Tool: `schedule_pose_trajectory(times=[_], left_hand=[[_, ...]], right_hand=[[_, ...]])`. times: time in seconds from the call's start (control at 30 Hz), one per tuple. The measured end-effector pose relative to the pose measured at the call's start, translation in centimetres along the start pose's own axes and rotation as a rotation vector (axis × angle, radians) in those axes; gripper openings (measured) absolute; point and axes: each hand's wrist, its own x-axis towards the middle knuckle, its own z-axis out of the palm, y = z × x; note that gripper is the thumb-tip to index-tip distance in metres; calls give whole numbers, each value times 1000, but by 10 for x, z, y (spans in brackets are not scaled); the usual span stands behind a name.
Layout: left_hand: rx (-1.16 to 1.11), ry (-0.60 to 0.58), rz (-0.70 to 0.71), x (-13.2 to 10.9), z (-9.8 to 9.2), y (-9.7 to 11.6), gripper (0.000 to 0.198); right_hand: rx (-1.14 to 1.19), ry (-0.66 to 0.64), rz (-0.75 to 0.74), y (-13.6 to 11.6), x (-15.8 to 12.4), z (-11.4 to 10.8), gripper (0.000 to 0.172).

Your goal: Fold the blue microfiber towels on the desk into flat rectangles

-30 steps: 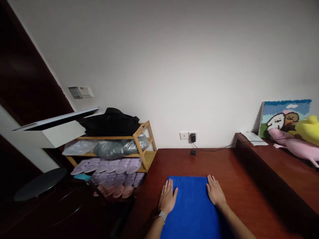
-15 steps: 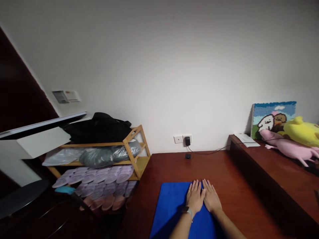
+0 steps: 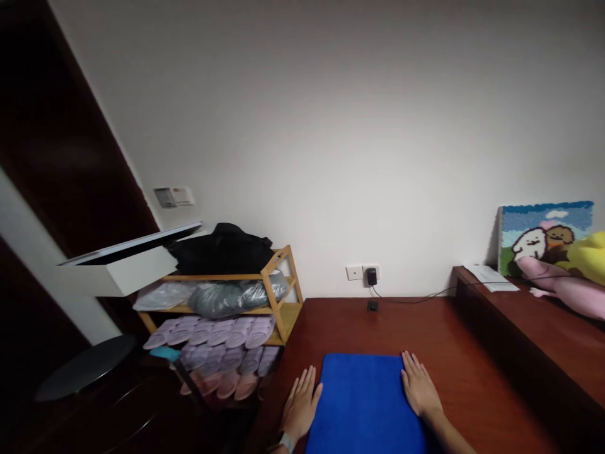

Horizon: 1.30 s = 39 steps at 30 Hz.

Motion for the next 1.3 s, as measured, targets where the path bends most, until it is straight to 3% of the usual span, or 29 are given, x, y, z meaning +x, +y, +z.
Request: schedule_pose_trajectory(times=[0.1,0.17,0.4,0.53,0.7,0.83,1.07,1.3], left_hand=[[9,87,-22,-27,11,-30,58],[-6,153,-45,-38,14,-36,55],[-63,227,-69,-45,-5,-18,51],[-73,251,-52,-46,-7,-16,50],[-89,286,-44,-45,-3,-17,48],[-80,280,-36,-41,1,-19,48],[-55,295,-19,-37,7,-26,49],[-33,273,-27,-36,3,-23,49]], right_hand=[[-24,1,-18,5,3,11,71],[-34,-2,-14,7,5,15,71],[-188,-53,38,-6,-6,-10,69],[-280,31,52,-27,-55,-11,67],[-165,105,-29,-59,-144,24,62],[-129,101,12,-72,-176,42,61],[-96,165,-26,-66,-175,42,58],[-119,130,-16,-39,-158,19,59]])
